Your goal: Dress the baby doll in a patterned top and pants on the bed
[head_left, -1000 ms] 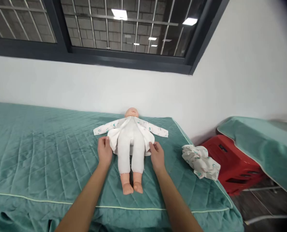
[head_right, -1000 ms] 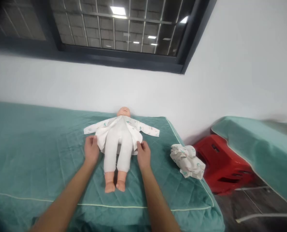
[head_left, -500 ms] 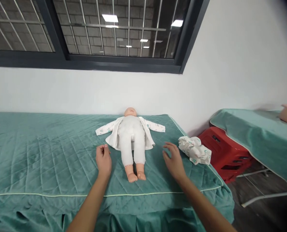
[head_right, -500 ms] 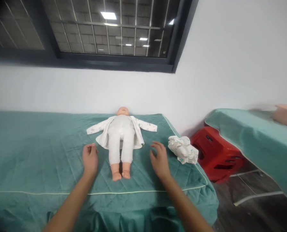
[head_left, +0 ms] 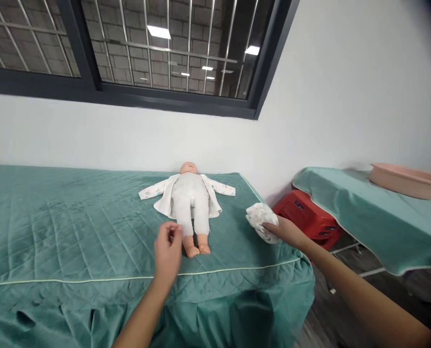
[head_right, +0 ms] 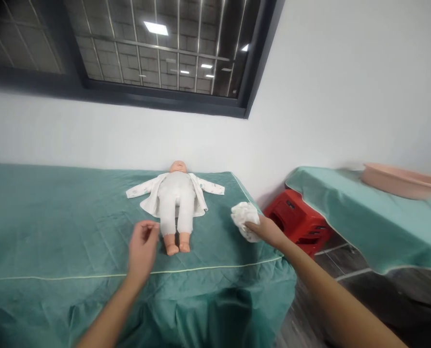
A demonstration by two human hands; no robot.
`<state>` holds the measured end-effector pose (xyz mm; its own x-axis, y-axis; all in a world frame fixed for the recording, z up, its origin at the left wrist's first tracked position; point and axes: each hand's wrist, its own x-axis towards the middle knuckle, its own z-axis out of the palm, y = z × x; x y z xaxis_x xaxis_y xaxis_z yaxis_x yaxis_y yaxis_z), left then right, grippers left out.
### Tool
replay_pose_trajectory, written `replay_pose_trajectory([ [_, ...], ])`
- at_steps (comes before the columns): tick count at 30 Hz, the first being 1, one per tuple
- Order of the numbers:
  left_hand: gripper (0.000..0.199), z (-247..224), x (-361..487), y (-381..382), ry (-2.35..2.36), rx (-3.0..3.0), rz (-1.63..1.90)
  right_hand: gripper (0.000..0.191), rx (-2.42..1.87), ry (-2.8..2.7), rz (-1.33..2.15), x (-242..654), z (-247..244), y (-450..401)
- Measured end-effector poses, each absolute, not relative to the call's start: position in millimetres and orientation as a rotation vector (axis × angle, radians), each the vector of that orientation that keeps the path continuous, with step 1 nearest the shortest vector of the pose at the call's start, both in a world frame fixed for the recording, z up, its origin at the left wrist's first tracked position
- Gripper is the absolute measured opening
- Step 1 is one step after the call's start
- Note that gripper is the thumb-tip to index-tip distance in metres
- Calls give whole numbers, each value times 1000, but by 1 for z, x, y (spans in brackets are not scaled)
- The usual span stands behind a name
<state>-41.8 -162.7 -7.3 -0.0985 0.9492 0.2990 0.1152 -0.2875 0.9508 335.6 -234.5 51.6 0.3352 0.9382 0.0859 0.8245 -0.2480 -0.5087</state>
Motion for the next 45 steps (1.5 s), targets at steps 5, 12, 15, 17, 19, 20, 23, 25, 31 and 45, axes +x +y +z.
replay_pose_trajectory([
  [5,45,42,-31,-194,848,1768,1214,32,-1633,-1374,984,241,120,-238],
  [12,54,103,-55,-209,796,1753,1344,27,-1189,-1262,1307,139,189,-248],
  [15,42,138,-77,-215,846,1618,1304,24,-1144,-1293,1283,126,204,-245],
  [17,45,161,-93,-219,748,1655,1231,19,-1162,-1332,1229,125,215,-244],
  [19,49,180,-105,-224,625,1702,1131,18,-1195,-1347,1206,124,226,-246],
  [20,48,187,-108,-226,594,1708,1099,18,-1215,-1340,1204,123,231,-249],
  [23,35,200,-111,-230,674,1717,1123,23,-1236,-1307,1243,114,247,-263],
  [25,26,206,-109,-231,746,1778,1212,29,-1193,-1323,1268,106,257,-275],
  [31,23,240,-104,-233,760,1928,1461,26,-1086,-1484,1232,101,274,-295],
  [45,23,322,-81,-248,767,1663,1580,44,-858,-2191,-695,72,294,-346],
])
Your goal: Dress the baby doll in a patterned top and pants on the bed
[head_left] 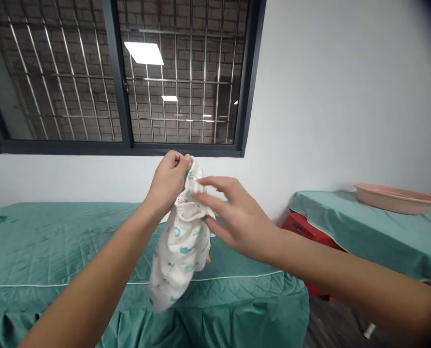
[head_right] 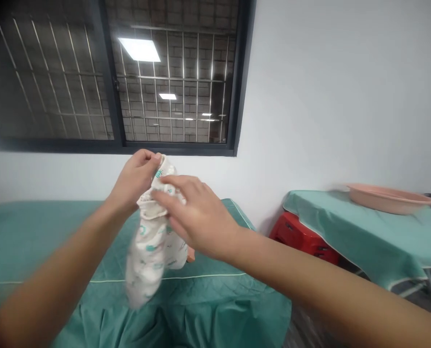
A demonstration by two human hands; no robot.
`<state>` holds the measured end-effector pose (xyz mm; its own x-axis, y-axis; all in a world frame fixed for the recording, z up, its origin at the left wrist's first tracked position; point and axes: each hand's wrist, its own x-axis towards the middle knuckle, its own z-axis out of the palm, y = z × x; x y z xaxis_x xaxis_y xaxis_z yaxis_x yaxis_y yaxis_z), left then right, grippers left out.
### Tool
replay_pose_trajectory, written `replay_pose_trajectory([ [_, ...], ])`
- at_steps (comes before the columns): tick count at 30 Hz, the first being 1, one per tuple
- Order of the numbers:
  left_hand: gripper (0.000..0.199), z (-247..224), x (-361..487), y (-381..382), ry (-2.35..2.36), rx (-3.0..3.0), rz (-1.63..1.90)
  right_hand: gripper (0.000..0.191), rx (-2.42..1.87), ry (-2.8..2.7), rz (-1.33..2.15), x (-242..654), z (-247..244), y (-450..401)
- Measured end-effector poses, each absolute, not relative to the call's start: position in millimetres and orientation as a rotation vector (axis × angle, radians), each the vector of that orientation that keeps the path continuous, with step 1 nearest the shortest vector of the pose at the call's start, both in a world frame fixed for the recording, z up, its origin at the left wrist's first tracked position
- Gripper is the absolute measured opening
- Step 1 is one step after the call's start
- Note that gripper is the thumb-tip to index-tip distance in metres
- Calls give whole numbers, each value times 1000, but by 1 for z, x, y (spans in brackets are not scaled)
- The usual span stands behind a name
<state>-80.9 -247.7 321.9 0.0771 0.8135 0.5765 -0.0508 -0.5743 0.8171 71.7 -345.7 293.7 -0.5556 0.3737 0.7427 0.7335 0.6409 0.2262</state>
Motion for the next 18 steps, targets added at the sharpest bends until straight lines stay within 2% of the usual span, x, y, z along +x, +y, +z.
replay_pose_trajectory([
  [3,24,328,-78,-248,777,1620,1635,28,-738,-2372,-1046,61,297,-349],
  [6,22,328,-78,-243,768,1620,1719,25,-849,-2434,-1222,58,294,-340],
  [11,23,321,-84,-237,776,1511,1716,19,-1075,-2366,-1161,57,292,-325],
  [15,24,316,-88,-240,686,1405,1668,35,-1314,-2221,-1083,56,294,-316],
  [18,22,315,-89,-246,617,1356,1630,25,-1401,-2178,-1010,59,297,-307],
])
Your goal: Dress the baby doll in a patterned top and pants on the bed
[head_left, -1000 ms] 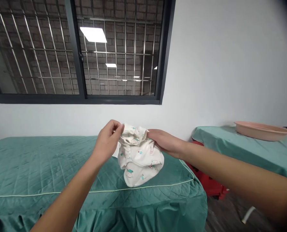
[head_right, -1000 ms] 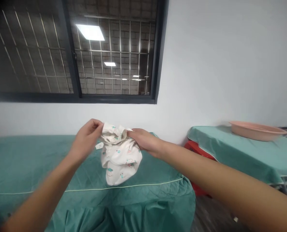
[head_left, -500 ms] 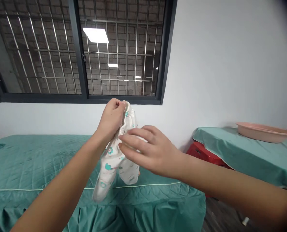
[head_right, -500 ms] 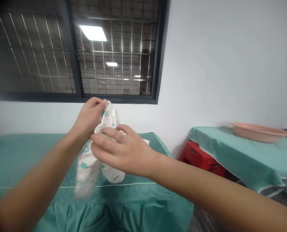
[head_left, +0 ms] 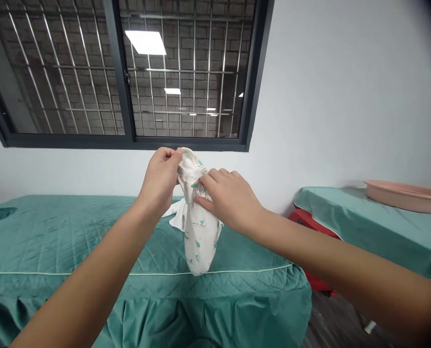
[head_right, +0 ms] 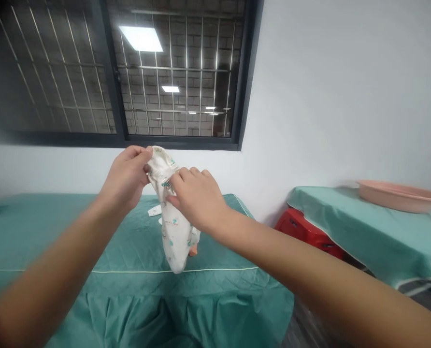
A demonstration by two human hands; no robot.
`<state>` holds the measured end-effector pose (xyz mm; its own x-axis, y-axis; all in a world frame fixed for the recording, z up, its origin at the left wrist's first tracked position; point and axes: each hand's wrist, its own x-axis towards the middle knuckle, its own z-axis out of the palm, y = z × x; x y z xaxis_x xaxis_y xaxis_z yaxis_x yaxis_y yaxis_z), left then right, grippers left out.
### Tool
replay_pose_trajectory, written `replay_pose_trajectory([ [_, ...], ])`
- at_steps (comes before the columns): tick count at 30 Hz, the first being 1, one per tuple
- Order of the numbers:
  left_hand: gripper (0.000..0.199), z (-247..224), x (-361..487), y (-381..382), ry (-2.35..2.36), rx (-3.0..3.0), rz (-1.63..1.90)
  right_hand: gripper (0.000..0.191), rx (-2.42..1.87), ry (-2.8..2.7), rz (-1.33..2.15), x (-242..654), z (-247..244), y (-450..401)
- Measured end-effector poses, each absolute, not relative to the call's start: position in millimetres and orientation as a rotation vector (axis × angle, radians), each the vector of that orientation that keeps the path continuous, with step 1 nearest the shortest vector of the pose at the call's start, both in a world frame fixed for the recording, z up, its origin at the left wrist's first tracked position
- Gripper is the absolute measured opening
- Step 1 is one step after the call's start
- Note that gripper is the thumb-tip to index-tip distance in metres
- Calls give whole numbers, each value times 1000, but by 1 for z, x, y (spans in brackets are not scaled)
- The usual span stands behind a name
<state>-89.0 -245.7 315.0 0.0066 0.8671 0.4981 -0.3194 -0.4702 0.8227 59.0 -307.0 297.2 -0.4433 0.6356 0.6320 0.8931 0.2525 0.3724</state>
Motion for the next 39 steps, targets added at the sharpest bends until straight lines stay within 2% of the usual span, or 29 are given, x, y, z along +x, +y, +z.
replay_pose_trajectory([
  [3,18,311,-92,-252,630,1393,1622,13,-1375,-2212,-833,66,301,-300],
  [5,15,305,-95,-255,706,1529,1736,16,-1325,-2239,-681,70,305,-298],
  [8,21,291,-100,-258,770,1913,1921,17,-1219,-2238,-381,75,315,-298],
  [10,21,281,-102,-260,721,2161,1773,14,-1158,-2205,-140,79,323,-298],
  [12,22,272,-103,-260,649,2240,1439,11,-1135,-2142,44,82,327,-295],
  [15,32,260,-102,-262,541,2174,1037,11,-1164,-2029,157,89,326,-286],
  [18,29,246,-99,-263,522,2174,910,12,-1213,-1987,250,97,317,-276],
  [21,27,235,-100,-260,559,2048,951,14,-1270,-2000,281,108,309,-270],
  [25,25,234,-110,-253,526,1742,1217,27,-1386,-2041,311,118,310,-273],
  [29,29,246,-115,-257,323,1425,1307,36,-1320,-2250,737,115,312,-283],
  [31,30,249,-113,-259,278,1303,1289,37,-1246,-2312,894,109,309,-286],
  [34,31,247,-109,-255,307,1236,1186,35,-1184,-2228,877,104,300,-282],
  [39,41,233,-109,-242,417,1625,832,34,-968,-1949,913,106,283,-261],
])
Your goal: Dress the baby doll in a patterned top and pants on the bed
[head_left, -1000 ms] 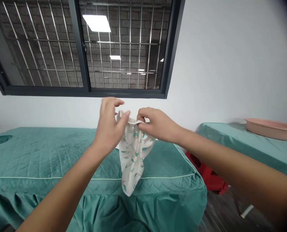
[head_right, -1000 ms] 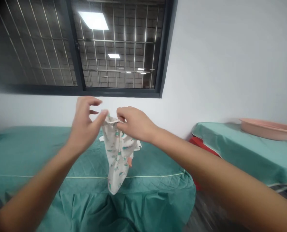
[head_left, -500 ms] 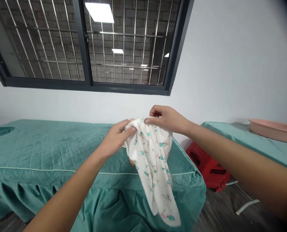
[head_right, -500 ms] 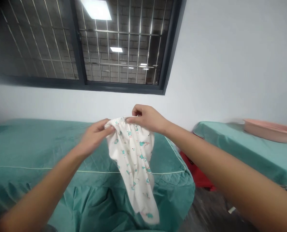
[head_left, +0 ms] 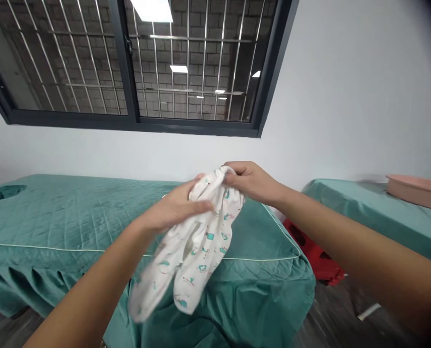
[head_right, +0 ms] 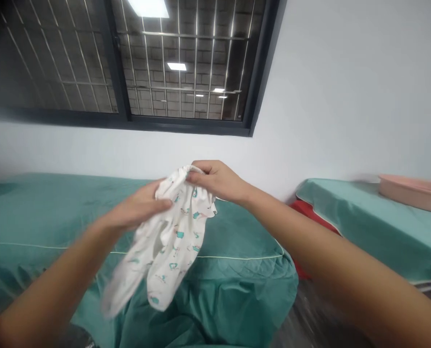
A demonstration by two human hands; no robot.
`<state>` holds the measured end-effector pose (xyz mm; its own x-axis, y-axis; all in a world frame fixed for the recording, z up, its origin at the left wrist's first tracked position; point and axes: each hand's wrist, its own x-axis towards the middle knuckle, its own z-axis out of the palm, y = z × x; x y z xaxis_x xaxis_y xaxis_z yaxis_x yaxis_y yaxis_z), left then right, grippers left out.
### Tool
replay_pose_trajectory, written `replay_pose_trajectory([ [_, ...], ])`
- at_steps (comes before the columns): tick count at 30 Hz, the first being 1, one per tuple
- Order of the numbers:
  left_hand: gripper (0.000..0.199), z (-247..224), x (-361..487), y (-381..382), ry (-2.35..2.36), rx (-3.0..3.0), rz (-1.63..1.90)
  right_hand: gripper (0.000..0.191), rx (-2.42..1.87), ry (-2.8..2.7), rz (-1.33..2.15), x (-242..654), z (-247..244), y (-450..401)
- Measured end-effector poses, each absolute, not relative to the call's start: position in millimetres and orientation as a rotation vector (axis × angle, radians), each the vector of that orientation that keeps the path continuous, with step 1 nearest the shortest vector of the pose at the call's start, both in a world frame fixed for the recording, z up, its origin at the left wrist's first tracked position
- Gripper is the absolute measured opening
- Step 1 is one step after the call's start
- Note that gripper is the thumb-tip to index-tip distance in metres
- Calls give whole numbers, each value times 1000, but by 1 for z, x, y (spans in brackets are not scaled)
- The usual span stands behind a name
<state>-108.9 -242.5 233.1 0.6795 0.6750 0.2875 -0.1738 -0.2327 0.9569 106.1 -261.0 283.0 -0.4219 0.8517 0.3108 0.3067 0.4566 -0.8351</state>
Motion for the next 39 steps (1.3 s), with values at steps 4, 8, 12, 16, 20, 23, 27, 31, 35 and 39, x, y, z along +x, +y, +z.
replay_pose_trajectory([
  [4,39,225,-110,-236,551,1722,637,32,-908,-1841,1097,110,269,-250],
  [8,44,218,-108,-228,545,1514,841,35,-977,-1943,1241,114,258,-250],
  [12,38,215,-104,-229,577,1454,930,38,-1106,-2213,1384,110,255,-258],
  [16,40,215,-100,-239,503,1394,821,35,-1087,-2223,1315,104,260,-265],
  [20,51,220,-101,-253,335,1528,554,30,-1020,-1927,1335,107,272,-270],
  [23,50,226,-104,-258,281,1700,391,25,-1003,-1771,1330,106,279,-279],
  [27,43,226,-108,-257,259,1711,368,24,-1025,-1865,1337,101,286,-292],
  [31,36,222,-109,-251,334,1558,655,36,-996,-2267,1337,100,286,-296],
  [35,41,218,-106,-246,346,1339,787,35,-1110,-2272,1324,99,277,-293],
  [39,50,208,-105,-245,252,1315,688,35,-1054,-1977,1256,99,271,-284],
])
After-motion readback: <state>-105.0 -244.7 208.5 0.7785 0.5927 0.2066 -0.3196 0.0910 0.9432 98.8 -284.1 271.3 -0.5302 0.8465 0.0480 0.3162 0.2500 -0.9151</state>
